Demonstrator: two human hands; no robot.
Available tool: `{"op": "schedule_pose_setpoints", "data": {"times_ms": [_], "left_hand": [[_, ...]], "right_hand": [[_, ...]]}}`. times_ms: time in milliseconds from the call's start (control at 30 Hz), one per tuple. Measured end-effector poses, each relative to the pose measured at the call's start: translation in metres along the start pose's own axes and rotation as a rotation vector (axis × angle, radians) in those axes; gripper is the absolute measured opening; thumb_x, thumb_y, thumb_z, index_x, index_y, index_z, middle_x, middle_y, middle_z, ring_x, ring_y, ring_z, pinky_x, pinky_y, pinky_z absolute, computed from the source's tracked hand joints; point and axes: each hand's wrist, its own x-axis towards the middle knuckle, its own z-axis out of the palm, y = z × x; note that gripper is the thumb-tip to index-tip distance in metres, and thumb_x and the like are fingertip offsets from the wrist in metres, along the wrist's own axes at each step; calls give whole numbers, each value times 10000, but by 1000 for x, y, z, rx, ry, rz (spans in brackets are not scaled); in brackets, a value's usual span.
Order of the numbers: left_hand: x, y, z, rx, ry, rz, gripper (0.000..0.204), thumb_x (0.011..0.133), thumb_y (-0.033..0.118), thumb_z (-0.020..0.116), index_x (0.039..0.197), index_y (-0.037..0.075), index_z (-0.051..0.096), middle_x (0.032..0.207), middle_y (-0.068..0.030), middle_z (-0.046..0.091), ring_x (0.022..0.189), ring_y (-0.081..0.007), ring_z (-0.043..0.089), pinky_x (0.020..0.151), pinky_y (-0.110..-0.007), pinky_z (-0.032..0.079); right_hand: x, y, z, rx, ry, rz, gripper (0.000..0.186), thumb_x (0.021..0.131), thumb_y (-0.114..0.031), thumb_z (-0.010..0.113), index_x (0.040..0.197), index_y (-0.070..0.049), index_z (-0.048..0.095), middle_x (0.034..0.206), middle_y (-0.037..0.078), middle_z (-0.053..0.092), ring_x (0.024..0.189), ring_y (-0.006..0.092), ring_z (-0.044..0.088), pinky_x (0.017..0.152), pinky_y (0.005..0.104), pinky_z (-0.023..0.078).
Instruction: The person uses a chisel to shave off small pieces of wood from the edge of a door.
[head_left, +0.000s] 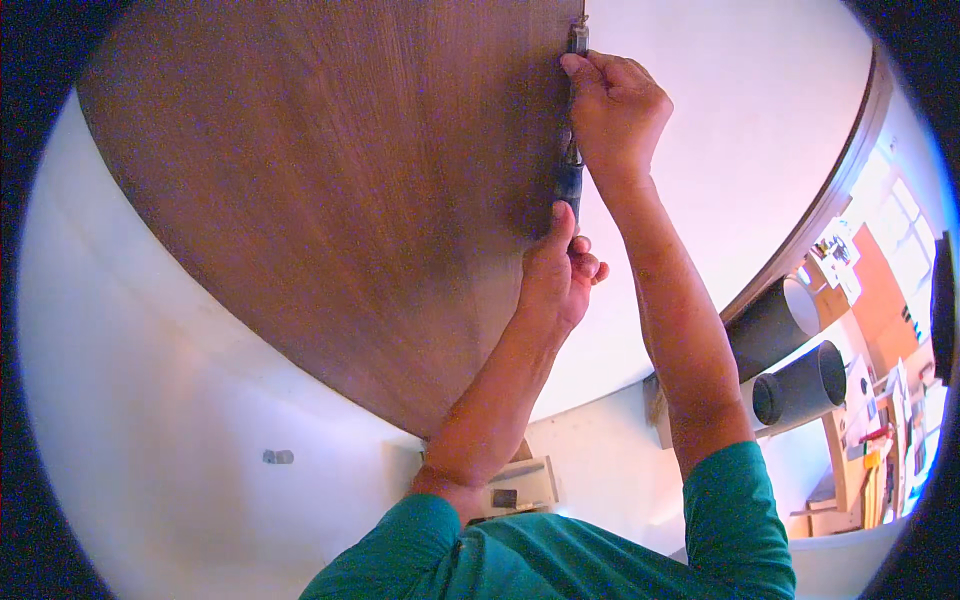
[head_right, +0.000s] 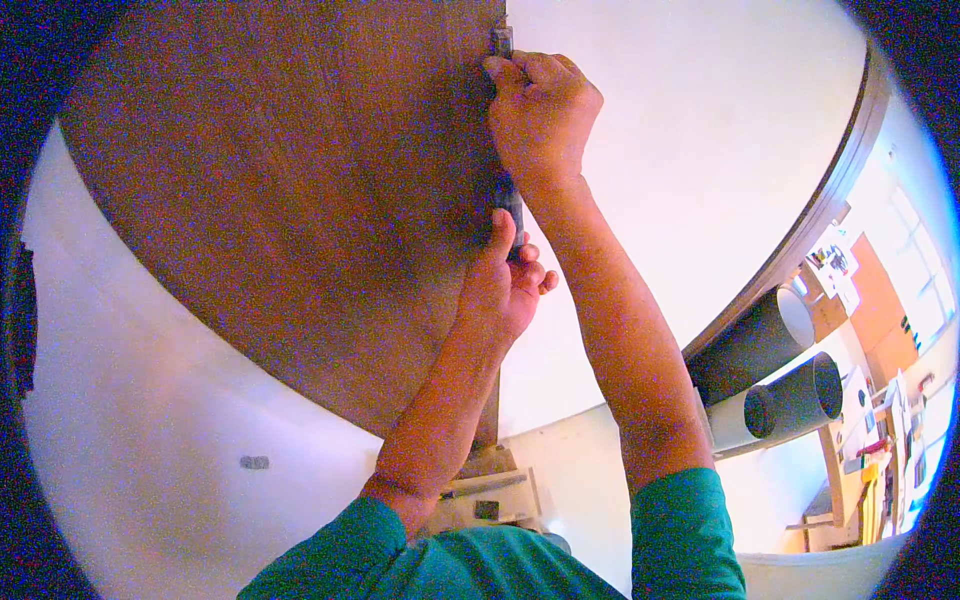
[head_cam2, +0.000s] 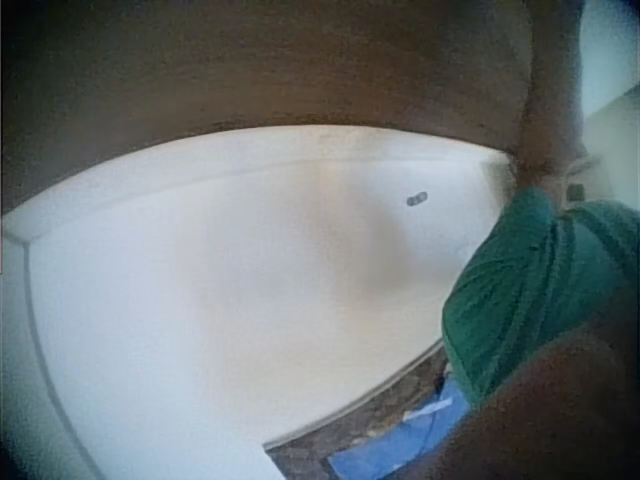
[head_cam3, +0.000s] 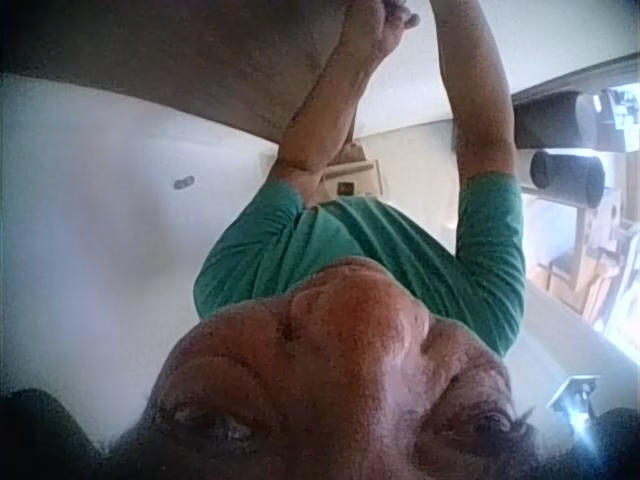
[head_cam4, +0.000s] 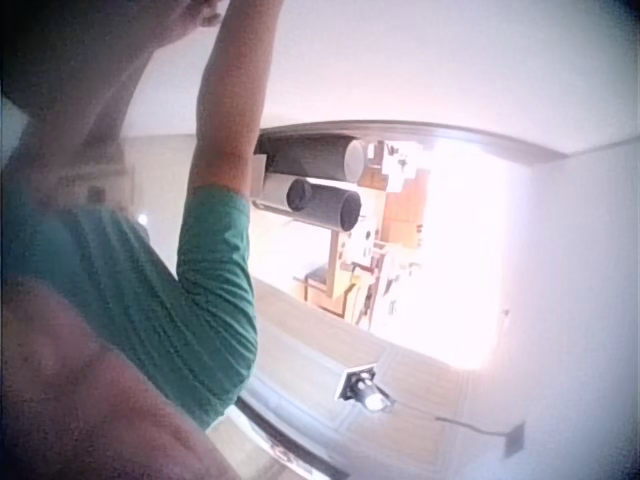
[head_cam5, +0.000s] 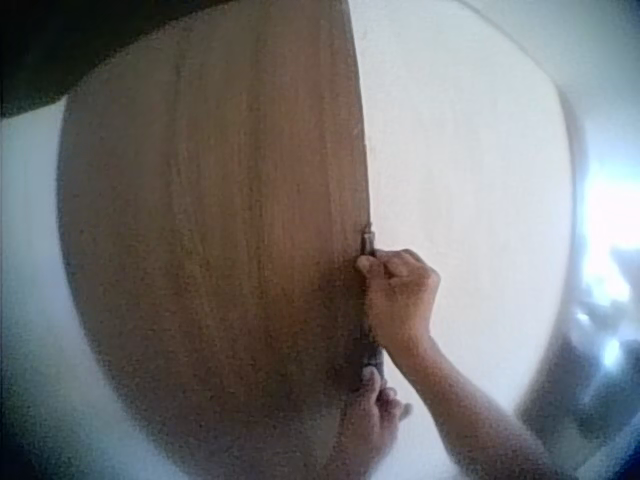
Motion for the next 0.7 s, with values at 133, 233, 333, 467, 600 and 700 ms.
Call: {"op": "schedule_pose_setpoints", "data": {"times_ms": [133,233,333,467,600,700], "left_hand": [[-6,-3,6,2,40,-11,390,892,545,655,817,192,506,629,64,476,482,-118,387,662,-375,394],[-1,1,7,-51,79,-28,386,891,535,665,801,203,490,610,69,456,464,-119,344,668,-368,392],[4,11,33,-54,57,4,386,900,533,656,800,204,482,610,69,450,476,-117,346,671,-371,394],[-4,21,57,6,-8,131,368,924,508,638,828,195,470,618,61,436,480,-118,361,635,-370,404],[-12,-8,13,-41,41,87,337,938,457,644,847,171,491,636,37,498,474,-131,412,640,-382,420],[-16,-6,-14,-60,84,41,318,937,438,651,856,163,513,656,22,548,484,-140,457,652,-401,435]], "right_hand": [[-5,5,0,-74,25,-33,160,809,-180,734,779,-23,724,711,150,671,665,336,651,643,408,520],[-6,3,1,-78,10,-15,198,843,-214,718,824,-17,732,753,154,688,693,309,673,656,393,523],[21,-3,4,-113,3,-51,255,881,-265,691,872,-16,744,790,167,700,716,293,691,668,380,524],[52,-8,3,-213,-24,-138,305,904,-327,649,870,-39,747,779,178,690,719,321,688,673,391,521],[2,-6,-9,-119,-85,178,245,867,-251,712,918,-15,752,859,182,718,790,267,707,748,370,535],[-26,-5,-10,-30,-99,165,190,861,-180,720,888,7,742,817,161,709,752,258,693,725,351,532]]}}
